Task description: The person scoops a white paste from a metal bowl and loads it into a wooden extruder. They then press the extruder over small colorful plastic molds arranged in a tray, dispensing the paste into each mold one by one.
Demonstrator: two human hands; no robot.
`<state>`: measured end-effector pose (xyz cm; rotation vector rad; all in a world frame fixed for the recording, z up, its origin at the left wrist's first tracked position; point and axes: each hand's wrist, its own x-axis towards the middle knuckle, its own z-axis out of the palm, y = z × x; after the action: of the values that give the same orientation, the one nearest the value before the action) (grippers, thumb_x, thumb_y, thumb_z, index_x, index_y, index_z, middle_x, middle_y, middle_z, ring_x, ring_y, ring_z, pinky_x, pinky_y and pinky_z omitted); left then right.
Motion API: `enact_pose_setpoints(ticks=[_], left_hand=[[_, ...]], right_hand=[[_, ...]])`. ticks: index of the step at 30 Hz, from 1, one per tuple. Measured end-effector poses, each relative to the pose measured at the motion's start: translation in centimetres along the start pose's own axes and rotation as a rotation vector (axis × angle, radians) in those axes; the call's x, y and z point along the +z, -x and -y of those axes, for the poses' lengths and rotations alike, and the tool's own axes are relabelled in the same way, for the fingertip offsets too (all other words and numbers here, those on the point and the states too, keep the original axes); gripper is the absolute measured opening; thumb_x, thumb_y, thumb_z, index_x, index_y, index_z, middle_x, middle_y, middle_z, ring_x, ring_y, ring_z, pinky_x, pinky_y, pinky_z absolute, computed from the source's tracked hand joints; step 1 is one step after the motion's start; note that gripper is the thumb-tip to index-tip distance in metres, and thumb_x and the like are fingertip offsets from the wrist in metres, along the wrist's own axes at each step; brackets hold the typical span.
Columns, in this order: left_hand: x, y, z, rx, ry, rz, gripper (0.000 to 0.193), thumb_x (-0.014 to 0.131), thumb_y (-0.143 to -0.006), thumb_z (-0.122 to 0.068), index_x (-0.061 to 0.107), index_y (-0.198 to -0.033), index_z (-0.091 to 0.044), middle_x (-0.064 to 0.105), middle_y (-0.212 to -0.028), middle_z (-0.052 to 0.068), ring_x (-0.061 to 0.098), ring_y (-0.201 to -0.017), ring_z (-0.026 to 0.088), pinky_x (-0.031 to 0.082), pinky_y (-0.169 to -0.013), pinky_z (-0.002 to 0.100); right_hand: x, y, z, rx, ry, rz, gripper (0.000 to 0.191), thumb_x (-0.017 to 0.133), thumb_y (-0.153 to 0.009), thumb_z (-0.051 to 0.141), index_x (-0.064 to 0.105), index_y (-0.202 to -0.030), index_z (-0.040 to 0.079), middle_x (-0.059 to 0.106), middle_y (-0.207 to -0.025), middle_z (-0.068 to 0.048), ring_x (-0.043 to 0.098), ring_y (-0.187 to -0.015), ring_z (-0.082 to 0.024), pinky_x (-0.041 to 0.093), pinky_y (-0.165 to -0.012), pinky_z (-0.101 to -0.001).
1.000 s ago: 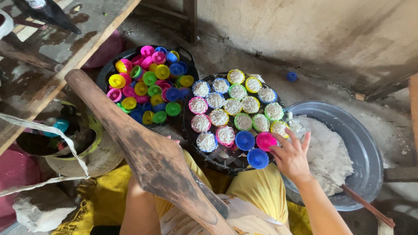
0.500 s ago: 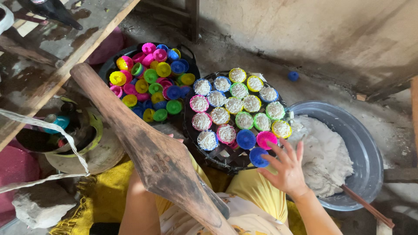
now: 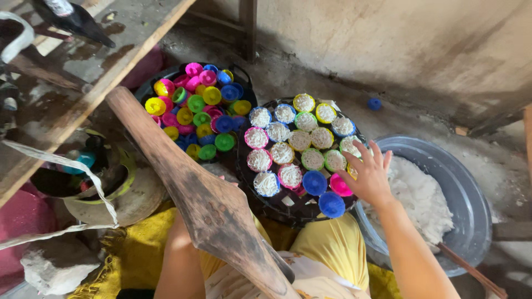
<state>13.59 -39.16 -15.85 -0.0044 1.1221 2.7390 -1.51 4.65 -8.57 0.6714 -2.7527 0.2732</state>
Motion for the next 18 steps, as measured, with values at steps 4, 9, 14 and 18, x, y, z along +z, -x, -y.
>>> enact_pose_setpoints(ticks=[4, 9, 14, 18], left_hand=[[1.2, 1.2, -1.2, -0.019, 0.140, 0.090, 0.046, 0.049, -0.107, -0.027, 0.053, -0.139, 0.004, 0.063, -0.134, 0.022, 0.064, -0.118, 0.031, 0.051, -0.104, 0.047], [2.9, 1.8, -2.2, -0.036, 0.314, 0.105, 0.048, 0.050, -0.103, -0.034, 0.055, -0.135, 0.002, 0.064, -0.131, 0.023, 0.066, -0.116, 0.034, 0.053, -0.100, 0.050], [2.6, 2.3, -1.8, 0.031, 0.192, 0.067, 0.047, 0.063, -0.096, -0.023, 0.057, -0.133, 0.005, 0.067, -0.125, 0.020, 0.068, -0.108, 0.028, 0.057, -0.091, 0.046], [1.4, 2.8, -1.0, 0.160, -0.239, -0.041, 0.047, 0.073, -0.085, 0.000, 0.057, -0.129, 0.002, 0.069, -0.120, 0.012, 0.068, -0.102, 0.020, 0.061, -0.085, 0.042]], right_hand=[[0.1, -2.7, -0.5, 0.049, 0.076, 0.228, 0.075, 0.077, -0.070, 0.057, 0.063, -0.137, 0.027, 0.029, -0.162, -0.009, 0.016, -0.150, -0.044, 0.010, -0.109, -0.0798], [-0.7, -4.6, 0.0, 0.090, 0.133, 0.391, 0.081, 0.080, -0.067, 0.060, 0.061, -0.139, 0.029, 0.021, -0.166, -0.008, 0.007, -0.154, -0.041, 0.007, -0.113, -0.0775], [-1.0, -6.1, 0.9, 0.108, 0.135, 0.416, 0.077, 0.083, -0.065, 0.060, 0.067, -0.132, 0.026, 0.021, -0.168, -0.007, 0.006, -0.156, -0.040, 0.006, -0.116, -0.0757], [-0.8, -6.5, 1.8, 0.163, 0.148, 0.425, 0.077, 0.085, -0.062, 0.060, 0.070, -0.127, 0.022, 0.022, -0.168, -0.008, 0.006, -0.157, -0.039, 0.007, -0.118, -0.0739]])
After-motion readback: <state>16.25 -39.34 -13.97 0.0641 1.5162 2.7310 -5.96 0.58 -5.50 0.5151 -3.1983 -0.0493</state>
